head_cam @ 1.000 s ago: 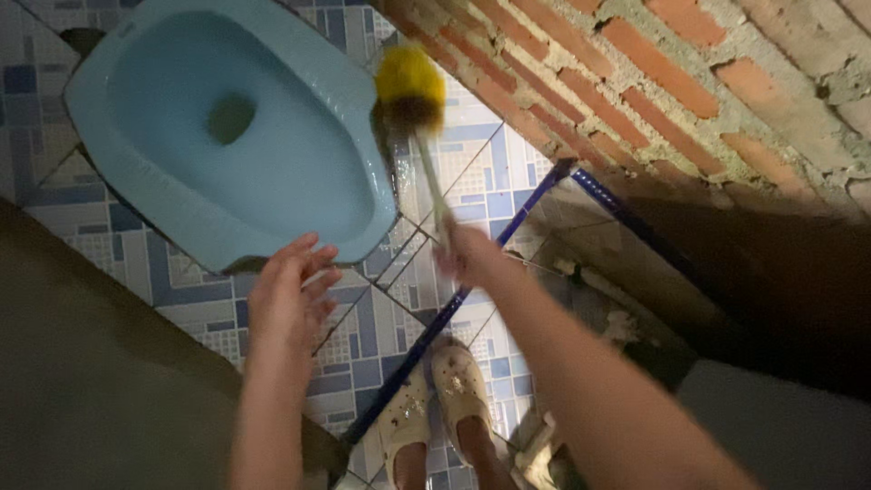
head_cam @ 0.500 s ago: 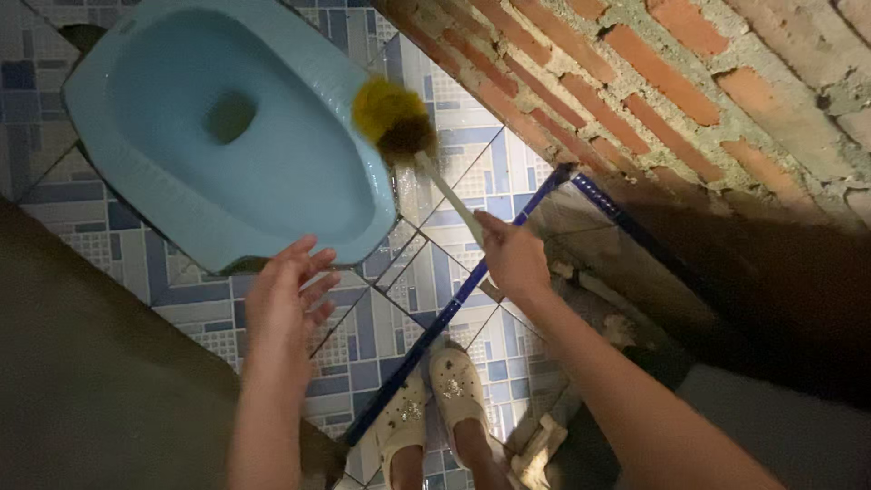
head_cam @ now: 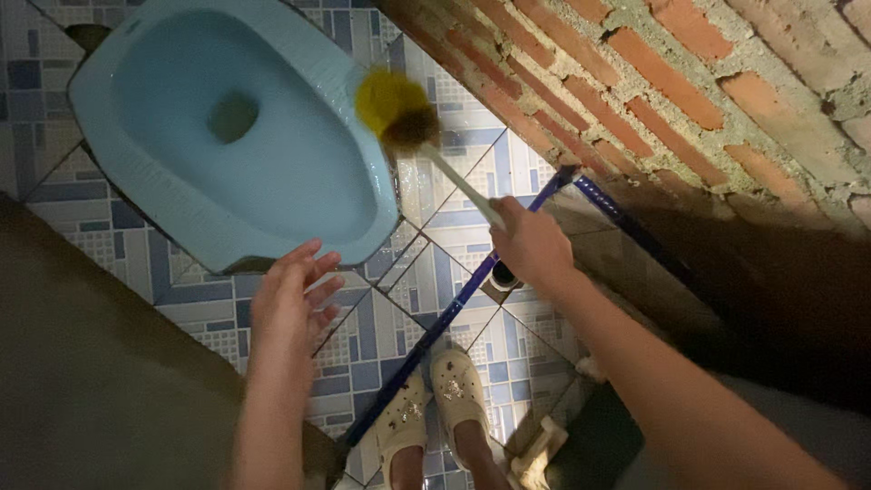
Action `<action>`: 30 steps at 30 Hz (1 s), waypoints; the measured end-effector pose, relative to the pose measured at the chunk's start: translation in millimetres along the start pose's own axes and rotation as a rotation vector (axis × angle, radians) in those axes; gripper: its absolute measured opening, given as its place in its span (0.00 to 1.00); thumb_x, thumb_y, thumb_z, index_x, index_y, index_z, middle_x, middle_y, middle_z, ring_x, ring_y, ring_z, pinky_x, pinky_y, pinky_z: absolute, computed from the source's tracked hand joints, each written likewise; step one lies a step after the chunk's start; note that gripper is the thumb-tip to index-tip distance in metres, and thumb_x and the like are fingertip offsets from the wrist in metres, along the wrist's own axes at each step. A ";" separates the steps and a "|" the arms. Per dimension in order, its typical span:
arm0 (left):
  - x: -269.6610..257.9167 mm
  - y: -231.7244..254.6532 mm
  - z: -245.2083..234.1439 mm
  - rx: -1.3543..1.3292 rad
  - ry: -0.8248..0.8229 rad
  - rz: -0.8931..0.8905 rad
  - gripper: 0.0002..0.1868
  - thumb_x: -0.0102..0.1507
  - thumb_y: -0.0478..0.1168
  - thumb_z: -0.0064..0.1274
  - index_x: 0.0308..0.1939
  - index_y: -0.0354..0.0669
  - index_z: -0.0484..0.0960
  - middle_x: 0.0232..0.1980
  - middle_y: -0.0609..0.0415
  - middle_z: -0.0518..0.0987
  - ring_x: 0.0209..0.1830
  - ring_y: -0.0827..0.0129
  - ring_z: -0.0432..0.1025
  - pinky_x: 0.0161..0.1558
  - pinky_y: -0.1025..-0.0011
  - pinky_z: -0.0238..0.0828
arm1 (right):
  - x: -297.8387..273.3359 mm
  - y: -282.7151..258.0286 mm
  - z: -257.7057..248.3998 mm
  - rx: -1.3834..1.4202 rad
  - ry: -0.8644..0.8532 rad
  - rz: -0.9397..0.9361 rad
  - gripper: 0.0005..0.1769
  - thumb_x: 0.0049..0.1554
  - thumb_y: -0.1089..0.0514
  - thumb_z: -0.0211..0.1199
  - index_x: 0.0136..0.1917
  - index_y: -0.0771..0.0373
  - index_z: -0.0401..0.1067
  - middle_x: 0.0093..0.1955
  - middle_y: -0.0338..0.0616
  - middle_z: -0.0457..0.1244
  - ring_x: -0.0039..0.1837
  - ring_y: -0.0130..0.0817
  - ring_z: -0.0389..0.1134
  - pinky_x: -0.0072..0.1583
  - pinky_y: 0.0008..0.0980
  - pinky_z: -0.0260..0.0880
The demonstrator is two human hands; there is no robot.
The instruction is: The person scrubs a squat toilet with a long-handled brush, focusing on the rim and inner surfaces. They then pour water from a plastic container into the toilet and continue scrubbing the floor around the fixture.
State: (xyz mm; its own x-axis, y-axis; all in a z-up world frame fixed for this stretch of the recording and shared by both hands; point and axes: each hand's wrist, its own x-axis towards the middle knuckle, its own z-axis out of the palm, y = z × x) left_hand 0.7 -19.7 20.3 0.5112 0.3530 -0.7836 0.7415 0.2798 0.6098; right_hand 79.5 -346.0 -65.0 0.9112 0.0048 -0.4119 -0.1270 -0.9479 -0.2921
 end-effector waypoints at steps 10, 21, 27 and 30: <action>-1.1 8.0 -2.3 -0.044 0.002 -0.019 0.25 0.77 0.48 0.48 0.77 0.56 0.84 0.62 0.59 0.91 0.59 0.68 0.82 0.58 0.63 0.75 | 28.5 -14.3 -4.3 0.056 -0.008 0.186 0.27 0.73 0.46 0.64 0.83 0.45 0.71 0.59 0.65 0.76 0.57 0.68 0.82 0.59 0.64 0.86; 10.0 7.5 -5.3 -0.103 -0.016 0.008 0.27 0.74 0.44 0.48 0.77 0.55 0.84 0.63 0.59 0.91 0.58 0.68 0.82 0.56 0.61 0.76 | 18.3 10.4 -2.9 0.045 0.040 0.209 0.27 0.68 0.46 0.71 0.79 0.43 0.76 0.61 0.62 0.76 0.62 0.68 0.79 0.62 0.65 0.81; -0.2 18.9 8.7 -0.054 0.036 -0.039 0.24 0.79 0.51 0.48 0.77 0.57 0.85 0.63 0.59 0.90 0.60 0.68 0.81 0.56 0.63 0.73 | 7.1 13.7 -4.2 0.052 0.000 0.002 0.28 0.66 0.47 0.72 0.79 0.46 0.77 0.59 0.62 0.78 0.62 0.68 0.79 0.64 0.66 0.79; -5.4 22.8 11.3 0.022 0.080 -0.051 0.23 0.80 0.51 0.49 0.77 0.55 0.84 0.62 0.57 0.90 0.61 0.67 0.81 0.58 0.62 0.74 | 16.0 21.7 -4.3 0.154 0.074 0.043 0.28 0.64 0.48 0.74 0.77 0.49 0.77 0.61 0.62 0.77 0.63 0.67 0.79 0.64 0.64 0.80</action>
State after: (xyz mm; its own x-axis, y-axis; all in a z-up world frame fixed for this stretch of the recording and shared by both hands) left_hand 19.7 -25.3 37.0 0.4368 0.4087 -0.8014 0.7757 0.2801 0.5656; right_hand 93.1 -367.9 -74.2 0.9292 -0.0639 -0.3640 -0.2201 -0.8869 -0.4062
